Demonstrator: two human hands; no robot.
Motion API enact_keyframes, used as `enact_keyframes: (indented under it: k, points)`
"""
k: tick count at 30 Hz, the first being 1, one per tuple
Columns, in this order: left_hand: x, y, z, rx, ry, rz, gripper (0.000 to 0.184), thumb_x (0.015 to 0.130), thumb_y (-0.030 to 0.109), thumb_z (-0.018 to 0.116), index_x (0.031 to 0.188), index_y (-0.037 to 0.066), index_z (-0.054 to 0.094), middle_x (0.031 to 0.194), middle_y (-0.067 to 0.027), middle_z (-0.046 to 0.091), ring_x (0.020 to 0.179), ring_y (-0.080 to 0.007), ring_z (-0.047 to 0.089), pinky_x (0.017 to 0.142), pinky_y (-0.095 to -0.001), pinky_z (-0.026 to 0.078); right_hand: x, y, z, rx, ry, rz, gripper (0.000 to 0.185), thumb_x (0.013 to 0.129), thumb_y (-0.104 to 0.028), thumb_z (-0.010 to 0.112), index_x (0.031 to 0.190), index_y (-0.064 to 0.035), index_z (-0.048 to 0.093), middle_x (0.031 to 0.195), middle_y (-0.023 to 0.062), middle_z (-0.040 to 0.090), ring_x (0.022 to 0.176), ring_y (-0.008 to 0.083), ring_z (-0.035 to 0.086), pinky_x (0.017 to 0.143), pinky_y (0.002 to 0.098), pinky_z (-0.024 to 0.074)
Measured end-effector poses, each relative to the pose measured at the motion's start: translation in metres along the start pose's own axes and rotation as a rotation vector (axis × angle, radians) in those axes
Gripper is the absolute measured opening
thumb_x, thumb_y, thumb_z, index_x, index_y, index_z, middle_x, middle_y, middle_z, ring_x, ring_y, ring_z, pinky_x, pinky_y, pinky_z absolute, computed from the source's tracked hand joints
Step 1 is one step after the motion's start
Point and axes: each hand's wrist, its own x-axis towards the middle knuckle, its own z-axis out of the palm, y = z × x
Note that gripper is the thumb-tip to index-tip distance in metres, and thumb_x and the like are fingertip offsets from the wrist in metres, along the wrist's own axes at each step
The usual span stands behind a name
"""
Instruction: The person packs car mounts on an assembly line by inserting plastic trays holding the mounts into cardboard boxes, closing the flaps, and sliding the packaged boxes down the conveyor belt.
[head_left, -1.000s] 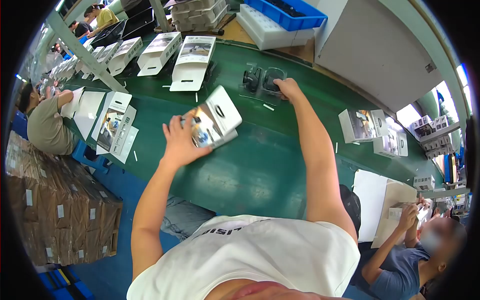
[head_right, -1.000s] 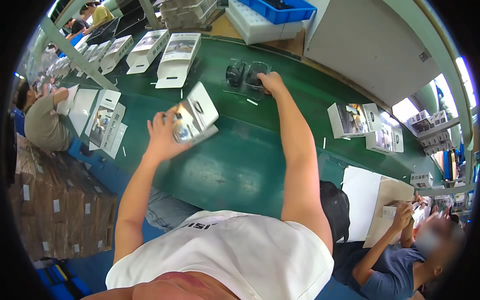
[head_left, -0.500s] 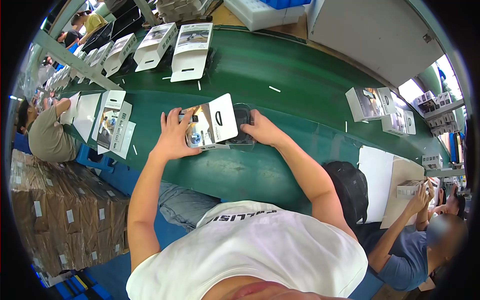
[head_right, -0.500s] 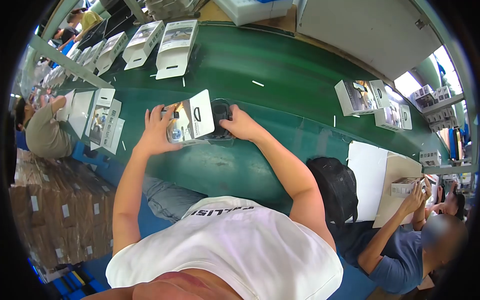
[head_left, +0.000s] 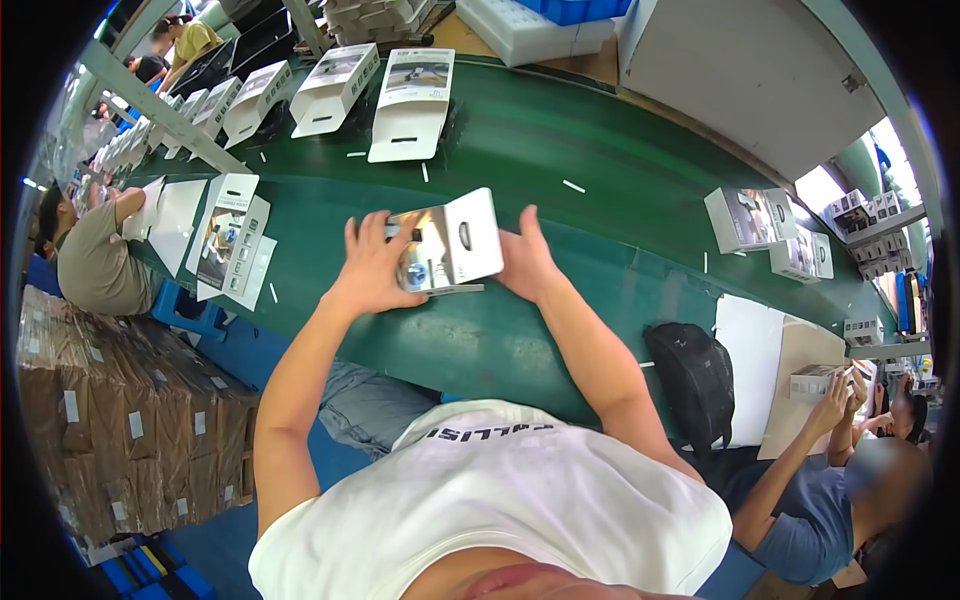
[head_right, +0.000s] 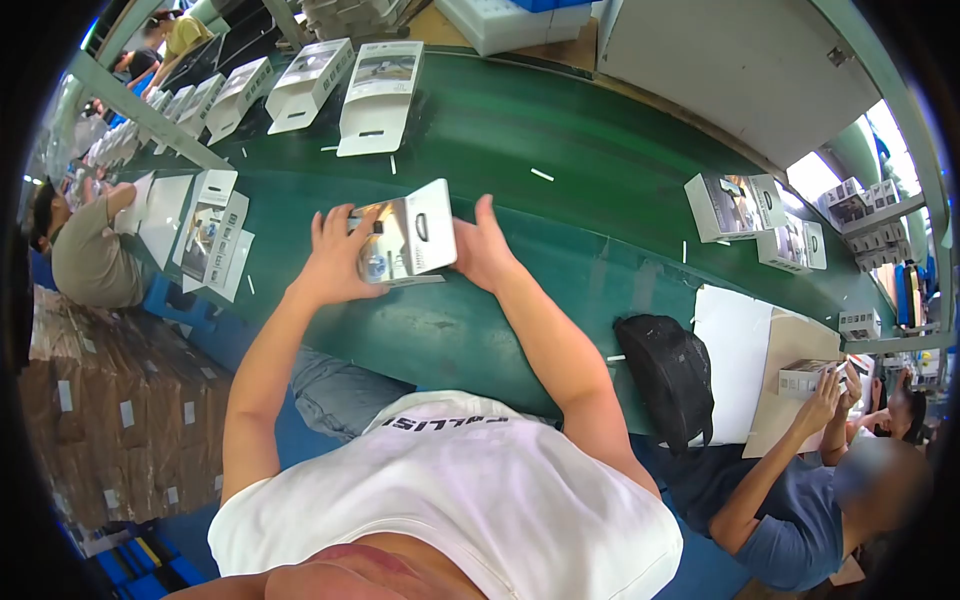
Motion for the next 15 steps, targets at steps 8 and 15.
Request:
enact_keyframes:
  k: [8,15]
  points:
    - [0.015,0.022,0.002,-0.041,0.115,-0.007,0.13,0.068,0.064,0.092,0.17,0.008,0.035,0.166,-0.0386,0.03,0.16,-0.0552,0.023,0.128,-0.0778,0.011,0.008,-0.039,-0.024,-0.719,0.26,-0.175,0.031,0.096,-0.018,0.081,0.114,0.0062,0.081,0.113,0.0141,0.081,0.095,0.024,0.076,0.088,0.0418,0.0602]
    - [-0.038,0.025,-0.009,-0.288,0.385,0.034,0.102,0.088,0.049,0.085,0.166,0.005,0.038,0.17,-0.0324,0.028,0.159,-0.0533,0.026,0.127,-0.0774,0.013,-0.061,-0.195,-0.102,-2.126,2.016,-0.726,0.043,0.092,-0.03,0.075,0.116,0.0053,0.077,0.105,0.023,0.078,0.096,0.0389,0.076,0.089,0.0507,0.0584]
